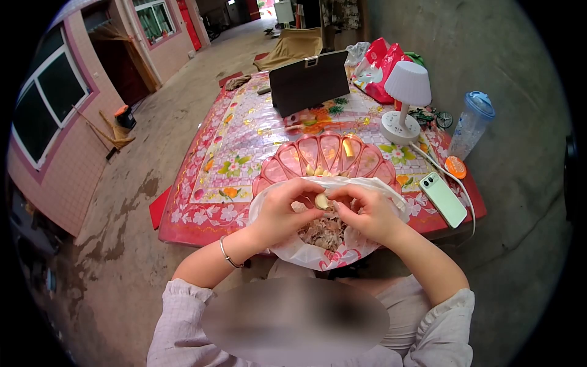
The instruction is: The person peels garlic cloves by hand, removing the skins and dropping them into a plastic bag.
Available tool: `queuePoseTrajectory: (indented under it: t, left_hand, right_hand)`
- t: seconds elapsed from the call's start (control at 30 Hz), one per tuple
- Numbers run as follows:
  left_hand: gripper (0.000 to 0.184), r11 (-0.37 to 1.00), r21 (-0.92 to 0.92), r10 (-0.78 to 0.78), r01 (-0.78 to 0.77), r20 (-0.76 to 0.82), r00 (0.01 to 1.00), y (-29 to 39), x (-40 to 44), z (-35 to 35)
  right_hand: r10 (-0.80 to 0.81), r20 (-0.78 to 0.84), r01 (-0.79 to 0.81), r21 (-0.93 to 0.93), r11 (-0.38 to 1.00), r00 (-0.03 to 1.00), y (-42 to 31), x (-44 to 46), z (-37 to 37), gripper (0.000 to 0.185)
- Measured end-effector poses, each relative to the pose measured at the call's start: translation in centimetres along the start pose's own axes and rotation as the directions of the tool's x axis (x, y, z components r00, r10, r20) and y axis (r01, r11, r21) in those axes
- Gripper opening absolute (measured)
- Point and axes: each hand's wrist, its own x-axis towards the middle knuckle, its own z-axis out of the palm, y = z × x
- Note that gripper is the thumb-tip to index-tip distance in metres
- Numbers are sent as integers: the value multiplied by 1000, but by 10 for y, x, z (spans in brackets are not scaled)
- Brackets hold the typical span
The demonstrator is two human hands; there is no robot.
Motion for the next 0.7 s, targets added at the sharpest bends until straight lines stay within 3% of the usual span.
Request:
queuePoseTrajectory:
  t: [0.17,0.53,0.7]
  left_hand:
    - [30,952,251,167,-176,58,984,8,2,-2]
    - [29,942,285,174,-177,37,984,9,3,0]
    - [27,936,293,188,-193,46,981,8,3,-1]
  right_hand:
    - [-46,28,45,27,999,999,2,0,0,20]
    - [-26,45,25,24,999,999,5,-1,0,20]
    - [100,93,-110,108,988,991,1,-1,-2,17]
